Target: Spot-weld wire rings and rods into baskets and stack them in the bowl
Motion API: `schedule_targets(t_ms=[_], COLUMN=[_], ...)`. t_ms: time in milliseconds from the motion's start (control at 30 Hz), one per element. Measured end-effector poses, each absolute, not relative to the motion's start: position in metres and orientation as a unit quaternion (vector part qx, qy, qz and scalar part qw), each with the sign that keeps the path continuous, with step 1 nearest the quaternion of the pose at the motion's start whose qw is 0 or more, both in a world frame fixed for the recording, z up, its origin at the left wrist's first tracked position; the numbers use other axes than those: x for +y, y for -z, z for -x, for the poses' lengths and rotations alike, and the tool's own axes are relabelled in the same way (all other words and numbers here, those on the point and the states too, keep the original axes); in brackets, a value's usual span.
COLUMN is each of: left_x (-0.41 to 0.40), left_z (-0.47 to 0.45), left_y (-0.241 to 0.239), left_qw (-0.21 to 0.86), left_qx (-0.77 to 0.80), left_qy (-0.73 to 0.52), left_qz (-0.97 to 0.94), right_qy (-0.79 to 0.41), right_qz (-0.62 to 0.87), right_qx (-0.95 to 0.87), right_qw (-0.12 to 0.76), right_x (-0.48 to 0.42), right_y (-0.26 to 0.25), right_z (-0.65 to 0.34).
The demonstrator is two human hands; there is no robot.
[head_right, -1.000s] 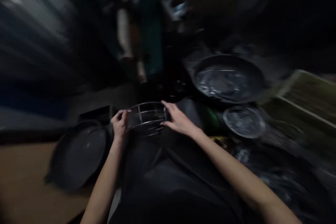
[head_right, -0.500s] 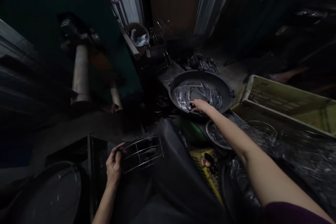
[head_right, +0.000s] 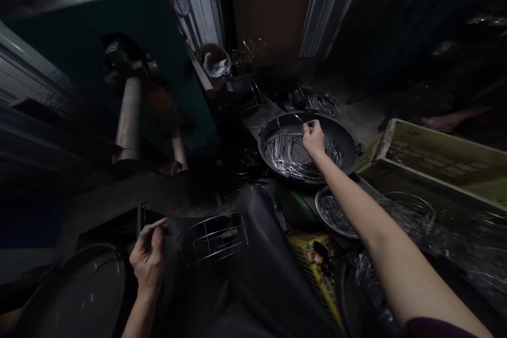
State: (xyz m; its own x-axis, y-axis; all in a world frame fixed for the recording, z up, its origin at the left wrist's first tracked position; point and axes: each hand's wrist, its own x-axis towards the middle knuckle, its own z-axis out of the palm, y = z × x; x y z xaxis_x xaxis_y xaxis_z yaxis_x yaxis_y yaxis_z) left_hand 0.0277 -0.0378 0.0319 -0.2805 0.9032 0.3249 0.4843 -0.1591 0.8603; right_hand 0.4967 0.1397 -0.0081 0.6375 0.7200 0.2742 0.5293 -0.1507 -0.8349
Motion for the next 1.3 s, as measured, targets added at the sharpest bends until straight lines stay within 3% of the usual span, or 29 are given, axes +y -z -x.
schedule_targets(t_ms=[100, 200, 400, 500, 600, 700, 767, 900, 1033, 1133, 1300], left_x=[-0.036, -0.029, 0.002, 0.009, 0.009, -0.006, -0.026, -0.068, -0.078, -0.058, -0.012], left_z=[-0.049, -0.087, -0.182, -0.189, -0.158, -0.104, -0.067, -0.026, -0.04, -0.051, -0.042], left_y=[-0.053, -0.072, -0.085, -0.083, -0.083, -0.083, -0.076, -0.029, 0.021, 0.021, -0.003], left_qw=[0.225, 0.291, 0.447, 0.528, 0.542, 0.506, 0.422, 0.279, 0.228, 0.201, 0.17], left_qx=[0.595, 0.548, 0.437, 0.456, 0.483, 0.491, 0.516, 0.534, 0.555, 0.525, 0.461], left_qy=[-0.502, -0.448, -0.322, -0.305, -0.296, -0.255, -0.264, -0.265, -0.392, -0.478, -0.522], left_qz=[-0.586, -0.644, -0.711, -0.648, -0.621, -0.662, -0.697, -0.753, -0.697, -0.674, -0.698], right_qy=[-0.222, -0.414, -0.605, -0.624, -0.6, -0.568, -0.595, -0.675, -0.677, -0.658, -0.627], right_qz=[0.674, 0.536, 0.406, 0.419, 0.453, 0.481, 0.491, 0.483, 0.488, 0.497, 0.482], right_qx=[-0.282, -0.233, -0.239, -0.305, -0.454, -0.508, -0.479, -0.436, -0.434, -0.452, -0.475], right_qw=[0.646, 0.698, 0.642, 0.585, 0.477, 0.434, 0.419, 0.348, 0.34, 0.34, 0.387], right_x=[0.144, 0.123, 0.07, 0.053, 0.037, 0.03, 0.032, 0.038, 0.042, 0.05, 0.076], right_y=[-0.032, -0.074, -0.13, -0.124, -0.1, -0.072, -0.059, -0.052, -0.057, -0.066, -0.088], right_z=[-0.475, -0.431, -0.33, -0.303, -0.285, -0.265, -0.25, -0.226, -0.211, -0.205, -0.197])
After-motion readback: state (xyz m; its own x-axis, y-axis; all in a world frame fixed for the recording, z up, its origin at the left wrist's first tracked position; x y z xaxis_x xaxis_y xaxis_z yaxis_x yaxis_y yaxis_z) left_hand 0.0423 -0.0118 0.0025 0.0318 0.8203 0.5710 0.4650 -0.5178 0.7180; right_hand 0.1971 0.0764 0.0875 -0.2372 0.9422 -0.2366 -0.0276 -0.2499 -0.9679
